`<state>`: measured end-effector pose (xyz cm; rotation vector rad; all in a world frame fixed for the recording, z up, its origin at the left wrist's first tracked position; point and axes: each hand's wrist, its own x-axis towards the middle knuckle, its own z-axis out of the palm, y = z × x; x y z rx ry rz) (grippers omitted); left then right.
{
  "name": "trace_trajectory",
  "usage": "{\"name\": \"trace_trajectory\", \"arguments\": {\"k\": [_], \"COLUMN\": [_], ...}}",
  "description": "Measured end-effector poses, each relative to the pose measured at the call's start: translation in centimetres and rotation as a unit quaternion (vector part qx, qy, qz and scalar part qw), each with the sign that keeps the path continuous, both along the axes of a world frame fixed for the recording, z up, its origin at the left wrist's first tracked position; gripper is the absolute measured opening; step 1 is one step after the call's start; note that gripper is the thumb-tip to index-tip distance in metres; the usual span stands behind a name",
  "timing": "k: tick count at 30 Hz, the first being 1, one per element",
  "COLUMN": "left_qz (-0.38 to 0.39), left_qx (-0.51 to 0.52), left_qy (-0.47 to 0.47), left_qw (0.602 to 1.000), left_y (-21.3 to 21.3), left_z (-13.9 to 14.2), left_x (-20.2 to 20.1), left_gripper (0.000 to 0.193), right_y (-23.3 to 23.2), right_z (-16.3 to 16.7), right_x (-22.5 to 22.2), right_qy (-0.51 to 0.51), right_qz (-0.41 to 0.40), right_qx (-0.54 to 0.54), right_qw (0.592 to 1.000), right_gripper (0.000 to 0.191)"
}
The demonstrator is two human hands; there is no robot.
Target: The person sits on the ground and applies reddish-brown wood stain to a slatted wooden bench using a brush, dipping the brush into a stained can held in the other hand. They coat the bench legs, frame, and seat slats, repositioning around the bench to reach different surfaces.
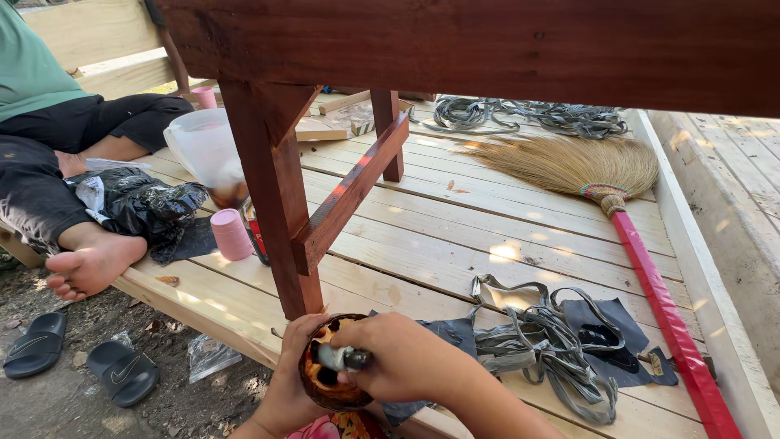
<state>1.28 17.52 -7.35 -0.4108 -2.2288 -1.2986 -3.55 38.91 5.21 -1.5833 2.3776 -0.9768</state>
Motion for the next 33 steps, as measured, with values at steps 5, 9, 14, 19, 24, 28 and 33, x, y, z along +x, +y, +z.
{"name": "trace_trajectory", "arguments": {"k": [5, 9, 14, 19, 24, 28, 33], "left_qz": [0.021, 0.033, 0.056, 0.047, 0.006, 0.094, 0.138], "left_qx": [0.008, 0.013, -0.016, 0.049, 0.187, 0.099, 0.163], "left_qy": [0.011, 0.007, 0.024, -0.005, -0.072, -0.062, -0.086], "left_qw": [1.000, 0.999, 0.998, 0.998, 0.980, 0.989, 0.973], "left_y": [-0.2, -0.4, -0.7, -0.9, -1.7, -3.8, -6.3], "left_z": [0.3, 0.6, 1.1, 1.1, -0.2, -1.2, -2.4], "left_x": [-0.7, -0.9, -1.1, -1.5, -1.4, -0.8, 1.1], "left_gripper": [0.097, 0.097, 0.100, 0.106, 0.106, 0.106, 0.102], "right_y": [-1.2, -1.7, -2.4, -2.6, -1.6, -1.4, -4.5], "right_z": [-0.8, -0.8, -0.3, -1.2, -3.4, -5.8, -9.3], "right_x": [0.1, 0.1, 0.8, 1.5, 0.7, -0.5, -2.9], "right_qy": [0.015, 0.043, 0.003, -0.030, -0.212, -0.387, -0.340], "right_qz": [0.002, 0.004, -0.052, -0.120, -0.248, -0.213, -0.245], "right_qx": [-0.016, -0.027, -0.035, -0.176, -0.285, -0.497, -0.645], "right_qw": [1.000, 0.999, 0.998, 0.977, 0.901, 0.747, 0.639], "right_gripper": [0.032, 0.030, 0.033, 0.036, 0.032, 0.032, 0.039]}}
